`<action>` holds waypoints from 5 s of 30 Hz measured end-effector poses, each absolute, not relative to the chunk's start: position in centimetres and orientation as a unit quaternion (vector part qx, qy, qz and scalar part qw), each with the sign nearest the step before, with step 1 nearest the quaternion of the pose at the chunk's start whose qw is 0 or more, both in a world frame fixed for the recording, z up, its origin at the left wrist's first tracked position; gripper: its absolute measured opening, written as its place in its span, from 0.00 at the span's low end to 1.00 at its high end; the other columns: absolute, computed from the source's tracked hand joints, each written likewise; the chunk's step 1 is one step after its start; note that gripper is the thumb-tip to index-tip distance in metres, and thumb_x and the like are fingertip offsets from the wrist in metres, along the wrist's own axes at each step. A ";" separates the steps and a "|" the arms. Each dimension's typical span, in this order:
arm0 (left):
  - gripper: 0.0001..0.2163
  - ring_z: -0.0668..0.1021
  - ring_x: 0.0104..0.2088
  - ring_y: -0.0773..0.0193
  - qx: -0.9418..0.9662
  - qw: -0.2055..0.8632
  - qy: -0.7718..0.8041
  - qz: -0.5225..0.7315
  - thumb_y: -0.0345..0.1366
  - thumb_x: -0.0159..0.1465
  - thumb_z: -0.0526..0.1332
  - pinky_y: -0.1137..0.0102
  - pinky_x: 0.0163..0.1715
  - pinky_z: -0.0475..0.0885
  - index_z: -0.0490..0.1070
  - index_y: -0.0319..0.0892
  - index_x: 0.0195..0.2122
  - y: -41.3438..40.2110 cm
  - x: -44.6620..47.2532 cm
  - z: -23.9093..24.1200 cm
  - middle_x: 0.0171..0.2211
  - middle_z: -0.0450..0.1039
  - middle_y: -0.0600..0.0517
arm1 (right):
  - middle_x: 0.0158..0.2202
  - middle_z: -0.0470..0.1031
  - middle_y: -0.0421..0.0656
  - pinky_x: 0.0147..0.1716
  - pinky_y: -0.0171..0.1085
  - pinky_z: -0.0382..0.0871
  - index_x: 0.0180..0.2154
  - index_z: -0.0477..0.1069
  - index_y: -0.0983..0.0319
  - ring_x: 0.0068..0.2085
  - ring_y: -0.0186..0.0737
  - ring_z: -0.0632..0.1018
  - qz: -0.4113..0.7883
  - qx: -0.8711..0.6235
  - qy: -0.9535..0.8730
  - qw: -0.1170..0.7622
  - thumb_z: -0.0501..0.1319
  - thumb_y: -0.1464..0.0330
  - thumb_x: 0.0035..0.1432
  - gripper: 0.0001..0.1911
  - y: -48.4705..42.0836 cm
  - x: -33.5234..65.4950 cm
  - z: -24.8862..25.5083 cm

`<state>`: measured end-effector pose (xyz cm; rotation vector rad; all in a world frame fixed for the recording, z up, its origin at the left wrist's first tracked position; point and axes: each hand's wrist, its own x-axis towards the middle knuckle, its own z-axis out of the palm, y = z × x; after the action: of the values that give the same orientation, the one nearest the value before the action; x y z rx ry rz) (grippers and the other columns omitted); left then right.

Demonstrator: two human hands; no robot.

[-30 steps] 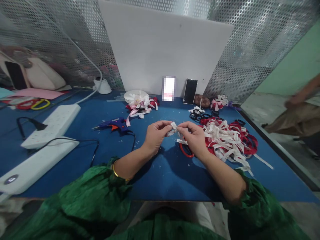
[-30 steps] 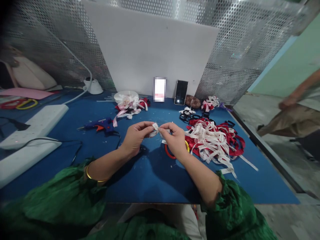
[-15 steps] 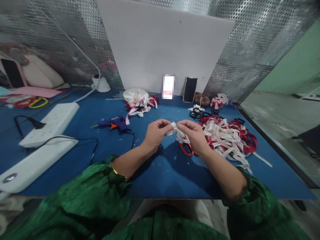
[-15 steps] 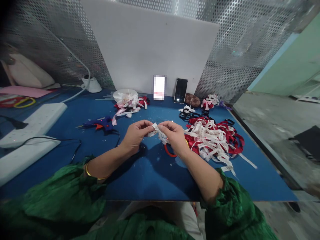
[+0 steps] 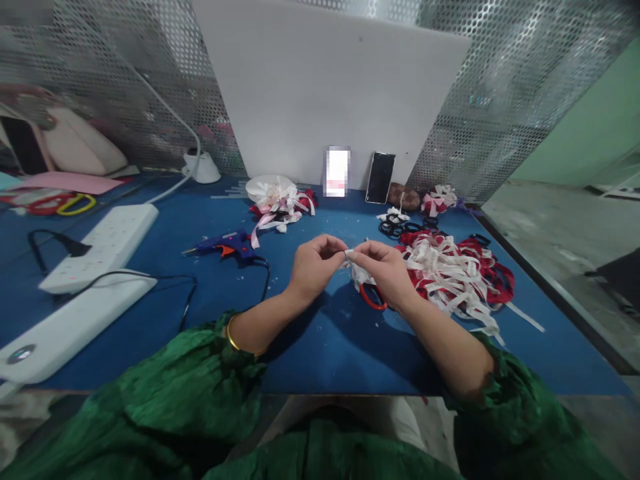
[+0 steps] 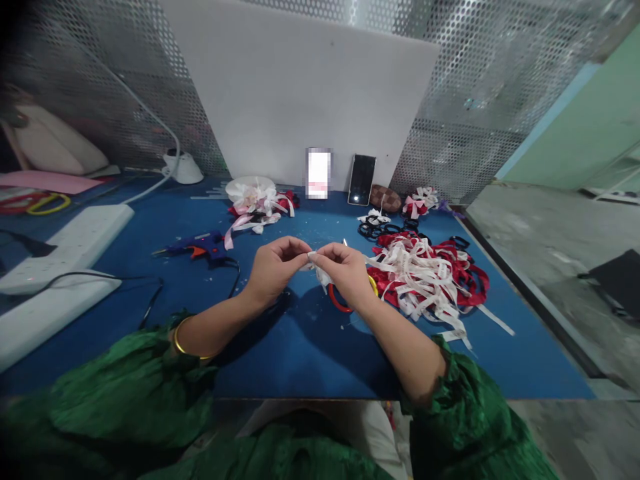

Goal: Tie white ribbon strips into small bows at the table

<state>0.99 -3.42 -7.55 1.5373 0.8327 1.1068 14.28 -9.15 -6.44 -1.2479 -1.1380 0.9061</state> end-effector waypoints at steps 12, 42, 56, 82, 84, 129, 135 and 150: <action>0.06 0.74 0.27 0.66 0.719 0.390 0.366 0.443 0.37 0.56 0.60 0.73 0.29 0.67 0.74 0.42 0.28 -3.6 0.6 -7.8 0.25 0.75 0.53 | 0.20 0.68 0.37 0.22 0.32 0.57 0.26 0.72 0.62 0.22 0.31 0.65 0.378 -0.528 -0.466 0.601 0.64 0.64 0.47 0.08 -9.1 14.3 -6.7; 0.05 0.75 0.26 0.66 0.722 0.370 0.376 0.449 0.34 0.55 0.60 0.73 0.29 0.68 0.76 0.42 0.28 -3.9 0.6 -7.3 0.26 0.77 0.53 | 0.19 0.64 0.36 0.21 0.31 0.53 0.25 0.71 0.63 0.21 0.28 0.62 0.383 -0.550 -0.476 0.570 0.66 0.61 0.46 0.12 -9.0 14.2 -6.7; 0.04 0.72 0.24 0.70 0.703 0.386 0.354 0.480 0.35 0.54 0.63 0.75 0.26 0.67 0.73 0.40 0.26 -3.7 0.7 -7.5 0.24 0.74 0.54 | 0.20 0.65 0.35 0.23 0.32 0.54 0.24 0.69 0.62 0.22 0.29 0.63 0.435 -0.485 -0.452 0.609 0.67 0.64 0.47 0.10 -9.0 14.5 -7.1; 0.02 0.73 0.29 0.70 0.775 0.333 0.270 0.464 0.28 0.53 0.60 0.75 0.32 0.69 0.68 0.41 0.27 -3.8 0.7 -6.8 0.27 0.70 0.55 | 0.18 0.65 0.34 0.21 0.30 0.58 0.25 0.67 0.62 0.19 0.28 0.64 0.520 -0.461 -0.371 0.616 0.66 0.62 0.47 0.12 -9.0 14.1 -7.1; 0.02 0.72 0.28 0.70 0.771 0.332 0.274 0.468 0.28 0.53 0.60 0.75 0.31 0.69 0.67 0.41 0.26 -3.7 0.6 -6.8 0.26 0.70 0.55 | 0.19 0.65 0.34 0.21 0.30 0.58 0.26 0.67 0.62 0.19 0.28 0.65 0.525 -0.454 -0.370 0.618 0.66 0.61 0.47 0.12 -9.0 14.0 -7.0; 0.03 0.72 0.29 0.68 0.754 0.310 0.294 0.499 0.32 0.55 0.62 0.73 0.33 0.68 0.68 0.42 0.26 -3.1 0.5 -7.2 0.27 0.71 0.54 | 0.21 0.64 0.35 0.20 0.31 0.54 0.26 0.67 0.62 0.21 0.29 0.62 0.491 -0.470 -0.427 0.596 0.65 0.58 0.48 0.14 -9.1 14.4 -6.7; 0.03 0.72 0.30 0.68 0.771 0.279 0.286 0.496 0.29 0.54 0.61 0.72 0.34 0.68 0.68 0.42 0.25 -3.3 0.3 -7.1 0.27 0.70 0.55 | 0.21 0.62 0.36 0.21 0.30 0.53 0.26 0.66 0.62 0.22 0.28 0.61 0.439 -0.501 -0.480 0.571 0.64 0.61 0.50 0.12 -9.2 14.6 -6.7; 0.06 0.71 0.24 0.70 0.588 0.596 0.340 0.428 0.36 0.52 0.63 0.73 0.28 0.68 0.74 0.39 0.23 -3.1 1.0 -7.3 0.22 0.72 0.54 | 0.25 0.67 0.39 0.31 0.34 0.60 0.26 0.66 0.61 0.28 0.34 0.66 0.223 -0.552 -0.587 0.548 0.60 0.64 0.54 0.08 -9.1 14.3 -6.8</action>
<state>0.97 -3.07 -7.29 1.3659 0.7900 0.9934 14.28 -9.07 -6.81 -1.3083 -1.3909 0.5290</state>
